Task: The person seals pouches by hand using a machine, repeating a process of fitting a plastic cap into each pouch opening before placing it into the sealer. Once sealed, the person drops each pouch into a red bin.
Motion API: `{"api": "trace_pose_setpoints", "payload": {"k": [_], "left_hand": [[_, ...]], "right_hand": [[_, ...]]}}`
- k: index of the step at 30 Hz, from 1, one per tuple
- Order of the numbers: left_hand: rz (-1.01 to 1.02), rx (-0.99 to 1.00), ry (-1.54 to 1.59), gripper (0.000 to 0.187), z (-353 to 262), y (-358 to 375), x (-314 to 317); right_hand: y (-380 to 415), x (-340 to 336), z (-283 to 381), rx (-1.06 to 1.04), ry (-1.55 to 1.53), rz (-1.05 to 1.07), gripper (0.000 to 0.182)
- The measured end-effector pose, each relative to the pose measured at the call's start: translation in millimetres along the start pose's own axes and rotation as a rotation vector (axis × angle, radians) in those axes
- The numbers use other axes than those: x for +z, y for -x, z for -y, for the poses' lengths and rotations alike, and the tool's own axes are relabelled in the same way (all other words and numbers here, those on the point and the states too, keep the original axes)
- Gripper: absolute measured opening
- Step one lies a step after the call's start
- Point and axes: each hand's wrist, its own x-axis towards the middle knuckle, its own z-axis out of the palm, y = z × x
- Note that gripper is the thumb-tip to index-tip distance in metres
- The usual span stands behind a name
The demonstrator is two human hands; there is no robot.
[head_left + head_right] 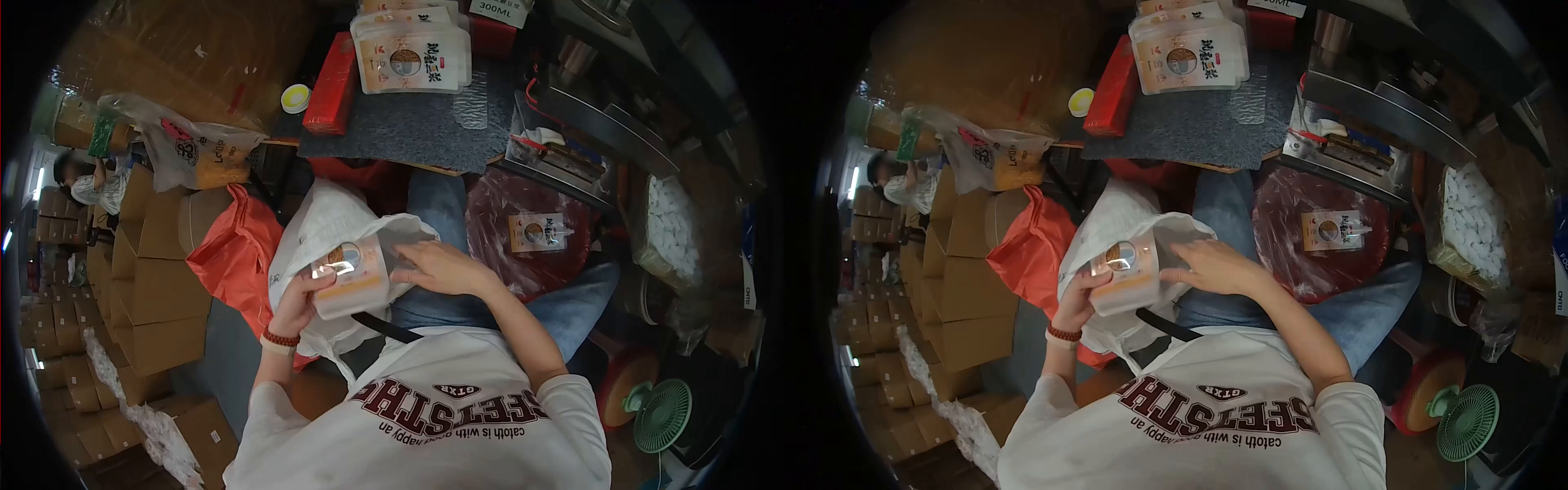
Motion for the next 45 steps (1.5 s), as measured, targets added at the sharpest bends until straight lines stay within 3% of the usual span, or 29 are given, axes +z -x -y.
{"api": "trace_pose_setpoints", "payload": {"k": [1,2,4,6,8,9,10,11,12,13,14,15,17,18,20,24,27,30,32,33,34,35,37,39,40,42,43,45], "left_hand": [[0.097,-0.02,0.041,0.035,-4,18,12],[0.094,-0.017,0.035,0.035,-2,30,21],[0.323,0.026,0.038,0.036,5,45,38],[0.335,0.085,-0.109,0.041,5,48,63],[0.229,0.296,-0.415,0.052,6,44,90],[0.287,0.322,-0.47,0.059,6,36,96],[0.306,0.327,-0.472,0.059,11,31,99],[0.296,0.29,-0.212,0.061,15,24,101],[0.288,0.249,0.044,0.064,16,18,107],[0.312,0.237,0.166,0.069,23,21,118],[0.345,0.245,0.231,0.068,39,17,122],[0.374,0.253,0.3,0.067,53,11,126],[0.305,0.256,0.339,0.059,52,8,156],[0.245,0.306,0.288,0.053,54,1,161],[0.188,0.432,0.244,0.04,48,0,174],[0.294,0.492,0.071,0.039,43,4,177],[0.282,0.502,-0.113,0.032,37,6,187],[0.325,0.402,-0.217,0.016,36,1,185],[0.33,0.497,-0.272,0.009,36,4,179],[0.294,0.42,-0.222,0.016,36,-7,157],[0.343,0.471,-0.188,0.024,36,-21,129],[0.367,0.526,-0.146,0.032,36,-34,115],[0.325,0.611,-0.146,0.04,17,-23,140],[0.241,0.714,-0.141,0.047,8,-30,138],[0.222,0.806,-0.235,0.04,5,-49,122],[0.212,0.901,-0.324,0.033,-3,-63,118],[0.219,0.903,-0.32,0.03,-11,-61,125],[0.194,0.912,-0.298,0.027,-24,-68,132]], "right_hand": [[3,0,2,-0.007,0.0,-0.002,0.051],[9,-2,3,-0.034,-0.32,0.024,0.055],[26,-2,1,-0.055,-0.96,0.13,0.061],[55,5,9,-0.375,-1.675,0.171,0.062],[74,10,22,-0.128,-1.316,-0.123,0.055],[80,8,34,-0.023,-1.179,-0.244,0.051],[86,11,39,0.022,-1.244,-0.379,0.039],[90,16,43,0.019,-1.233,-0.401,0.039],[92,21,44,0.018,-1.39,-0.581,0.04],[93,26,45,0.01,-1.546,-0.764,0.042],[94,31,46,-0.012,-1.513,-0.868,0.04],[97,39,41,-0.026,-1.501,-0.882,0.04],[103,54,31,-0.086,-1.183,-0.86,0.042],[116,55,33,-0.125,-1.091,-0.823,0.052],[124,68,0,-0.414,-1.28,-0.719,0.064],[132,72,-47,-0.522,-1.905,-0.465,0.047],[131,85,-64,-0.504,-2.021,-0.389,0.036],[145,87,-61,-0.534,-1.933,-0.428,0.026],[181,39,-27,-0.798,-1.645,-0.373,0.023],[201,9,-6,-0.961,-1.567,-0.262,0.018],[241,-17,18,-0.896,-1.288,-0.449,0.026],[281,-33,31,-0.837,-1.089,-0.706,0.023],[360,-69,58,-0.629,-0.47,-1.278,0.021],[427,-109,83,-0.203,0.196,-1.715,0.021],[449,-126,91,0.094,0.284,-1.928,0.02],[508,-161,73,0.854,0.472,-1.644,0.017],[524,-161,64,0.858,0.478,-1.646,0.017],[526,-176,53,1.453,1.291,-1.269,0.016]]}}
